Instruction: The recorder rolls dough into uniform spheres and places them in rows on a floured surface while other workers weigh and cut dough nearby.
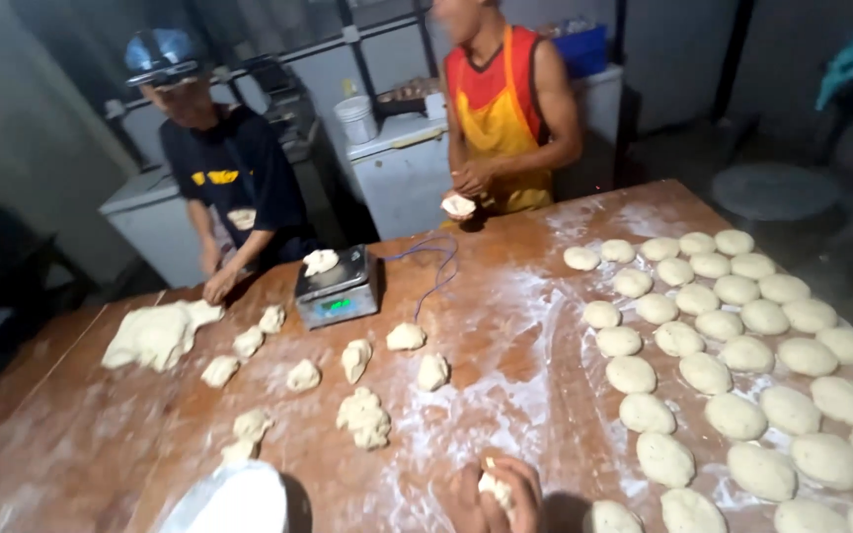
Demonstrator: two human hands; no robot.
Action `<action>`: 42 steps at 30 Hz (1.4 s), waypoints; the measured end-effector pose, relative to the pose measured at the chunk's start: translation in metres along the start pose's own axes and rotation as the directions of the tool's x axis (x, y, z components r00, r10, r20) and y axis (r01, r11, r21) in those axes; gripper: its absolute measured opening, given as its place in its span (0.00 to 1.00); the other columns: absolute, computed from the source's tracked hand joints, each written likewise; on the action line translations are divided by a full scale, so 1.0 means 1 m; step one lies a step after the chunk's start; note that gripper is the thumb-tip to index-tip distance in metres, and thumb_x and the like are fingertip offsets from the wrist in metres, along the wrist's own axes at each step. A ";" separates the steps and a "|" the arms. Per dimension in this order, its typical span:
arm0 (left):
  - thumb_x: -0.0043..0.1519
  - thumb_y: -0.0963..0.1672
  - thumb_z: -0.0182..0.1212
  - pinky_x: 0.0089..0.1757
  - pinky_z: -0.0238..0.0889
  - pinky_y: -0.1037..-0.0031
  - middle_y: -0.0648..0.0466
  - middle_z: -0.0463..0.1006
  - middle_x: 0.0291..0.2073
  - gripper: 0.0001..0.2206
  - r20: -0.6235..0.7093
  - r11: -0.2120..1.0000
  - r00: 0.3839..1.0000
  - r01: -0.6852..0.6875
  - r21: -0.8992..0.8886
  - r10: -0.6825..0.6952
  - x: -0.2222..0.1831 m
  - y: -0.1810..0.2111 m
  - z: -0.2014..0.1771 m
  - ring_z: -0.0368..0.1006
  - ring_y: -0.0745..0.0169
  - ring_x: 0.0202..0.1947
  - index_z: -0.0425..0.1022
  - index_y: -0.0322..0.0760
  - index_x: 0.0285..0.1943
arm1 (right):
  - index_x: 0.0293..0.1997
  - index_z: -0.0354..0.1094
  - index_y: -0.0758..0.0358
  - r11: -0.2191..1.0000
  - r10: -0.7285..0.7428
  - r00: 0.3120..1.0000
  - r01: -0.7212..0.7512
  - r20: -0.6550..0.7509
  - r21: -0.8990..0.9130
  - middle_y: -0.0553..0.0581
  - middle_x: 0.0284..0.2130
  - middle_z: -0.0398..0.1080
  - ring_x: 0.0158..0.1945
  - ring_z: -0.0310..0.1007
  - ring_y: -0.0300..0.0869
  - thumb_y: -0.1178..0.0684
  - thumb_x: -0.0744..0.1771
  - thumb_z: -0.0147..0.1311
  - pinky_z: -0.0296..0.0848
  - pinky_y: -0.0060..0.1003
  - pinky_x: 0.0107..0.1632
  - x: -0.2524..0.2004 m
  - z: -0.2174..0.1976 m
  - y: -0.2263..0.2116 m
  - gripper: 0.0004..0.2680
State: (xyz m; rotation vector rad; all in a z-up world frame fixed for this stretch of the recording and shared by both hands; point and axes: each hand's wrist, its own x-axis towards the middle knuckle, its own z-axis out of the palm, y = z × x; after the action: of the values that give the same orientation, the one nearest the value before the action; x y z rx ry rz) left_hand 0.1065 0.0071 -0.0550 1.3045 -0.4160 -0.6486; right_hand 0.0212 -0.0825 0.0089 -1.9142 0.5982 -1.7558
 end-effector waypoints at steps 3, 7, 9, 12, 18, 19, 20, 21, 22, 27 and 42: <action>0.64 0.47 0.58 0.28 0.66 0.68 0.50 0.81 0.24 0.15 0.036 0.957 0.999 0.020 -0.288 -0.010 -0.003 0.108 0.078 0.76 0.62 0.25 0.83 0.30 0.33 | 0.44 0.71 0.65 0.969 0.036 0.999 -0.035 0.001 0.244 0.63 0.44 0.74 0.48 0.75 0.51 0.52 0.63 0.60 0.73 0.43 0.52 0.070 -0.041 -0.086 0.11; 0.68 0.46 0.59 0.28 0.66 0.70 0.53 0.78 0.27 0.10 0.180 0.868 0.975 0.197 -0.457 -0.127 -0.020 0.103 0.068 0.75 0.62 0.27 0.76 0.35 0.39 | 0.34 0.71 0.66 0.960 0.138 0.990 -0.141 0.027 0.243 0.59 0.33 0.73 0.37 0.76 0.45 0.50 0.60 0.65 0.75 0.39 0.41 0.074 -0.055 -0.089 0.10; 0.64 0.47 0.54 0.33 0.70 0.67 0.51 0.80 0.31 0.12 0.081 0.785 0.937 0.331 -0.524 -0.341 -0.049 0.140 0.080 0.77 0.58 0.31 0.75 0.34 0.46 | 0.23 0.68 0.68 0.925 0.366 0.922 -0.376 0.129 0.060 0.61 0.20 0.65 0.24 0.67 0.46 0.53 0.58 0.67 0.68 0.41 0.30 0.066 -0.056 -0.081 0.11; 0.65 0.49 0.52 0.36 0.72 0.68 0.49 0.79 0.36 0.17 -0.140 0.877 0.972 0.102 -0.469 -0.188 -0.044 0.112 0.072 0.77 0.58 0.36 0.73 0.30 0.51 | 0.23 0.64 0.68 0.928 0.363 0.931 -0.365 0.043 0.067 0.60 0.17 0.64 0.21 0.64 0.45 0.54 0.60 0.63 0.66 0.42 0.27 0.059 -0.050 -0.083 0.10; 0.70 0.48 0.53 0.51 0.64 0.64 0.42 0.67 0.54 0.19 -0.150 0.790 0.795 -0.524 0.318 0.588 -0.093 0.129 0.074 0.67 0.49 0.55 0.67 0.27 0.60 | 0.27 0.70 0.66 0.882 0.455 0.889 -0.443 -0.049 0.161 0.55 0.19 0.71 0.23 0.68 0.36 0.56 0.62 0.62 0.70 0.36 0.27 0.072 -0.050 -0.098 0.06; 0.70 0.48 0.53 0.51 0.64 0.64 0.42 0.67 0.54 0.19 -0.140 0.793 0.803 -0.516 0.323 0.580 -0.093 0.126 0.072 0.67 0.49 0.55 0.67 0.27 0.60 | 0.27 0.70 0.66 0.877 0.468 0.882 -0.455 -0.055 0.157 0.55 0.19 0.71 0.23 0.68 0.36 0.56 0.62 0.62 0.70 0.36 0.27 0.067 -0.050 -0.109 0.06; 0.71 0.49 0.51 0.47 0.68 0.67 0.45 0.71 0.49 0.18 -0.171 0.909 0.894 -0.399 0.118 0.415 -0.093 0.123 0.071 0.70 0.54 0.49 0.67 0.28 0.58 | 0.27 0.69 0.66 0.885 0.438 0.899 -0.429 -0.013 0.179 0.54 0.19 0.71 0.23 0.68 0.35 0.56 0.62 0.62 0.70 0.35 0.27 0.063 -0.050 -0.121 0.06; 0.72 0.50 0.49 0.43 0.71 0.71 0.48 0.76 0.44 0.17 -0.148 0.963 0.959 -0.255 -0.092 0.240 -0.088 0.122 0.072 0.73 0.59 0.44 0.68 0.29 0.55 | 0.27 0.69 0.66 0.895 0.404 0.915 -0.398 0.013 0.203 0.54 0.19 0.70 0.24 0.68 0.34 0.56 0.62 0.62 0.70 0.34 0.27 0.064 -0.049 -0.130 0.06; 0.72 0.50 0.49 0.43 0.71 0.71 0.48 0.76 0.44 0.17 -0.126 0.965 0.963 -0.248 -0.084 0.236 -0.083 0.120 0.061 0.73 0.59 0.44 0.68 0.29 0.55 | 0.27 0.69 0.66 0.893 0.414 0.910 -0.404 -0.008 0.200 0.54 0.19 0.70 0.24 0.68 0.34 0.56 0.62 0.62 0.70 0.34 0.27 0.058 -0.048 -0.137 0.06; 0.68 0.48 0.50 0.35 0.75 0.62 0.46 0.79 0.35 0.15 -0.109 0.810 0.991 0.004 -0.587 -0.083 -0.066 0.148 0.033 0.79 0.53 0.33 0.68 0.30 0.51 | 0.40 0.69 0.68 0.720 0.480 0.810 -0.584 0.338 0.376 0.58 0.32 0.72 0.36 0.70 0.37 0.52 0.66 0.64 0.73 0.34 0.36 0.039 -0.032 -0.132 0.09; 0.72 0.53 0.45 0.40 0.72 0.68 0.42 0.79 0.43 0.23 -0.378 0.970 0.920 -0.180 -0.163 0.107 -0.122 0.191 -0.137 0.76 0.55 0.38 0.71 0.29 0.56 | 0.69 0.59 0.70 0.937 0.134 0.897 -0.253 0.421 0.241 0.71 0.65 0.64 0.68 0.63 0.56 0.45 0.73 0.42 0.60 0.48 0.70 -0.083 0.033 -0.274 0.19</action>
State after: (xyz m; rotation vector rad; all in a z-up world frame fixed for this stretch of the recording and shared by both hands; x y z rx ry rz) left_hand 0.1388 0.2134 0.1080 1.1627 -0.1349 -0.3010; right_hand 0.0479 0.1868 0.1071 -1.8542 0.3446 -1.2002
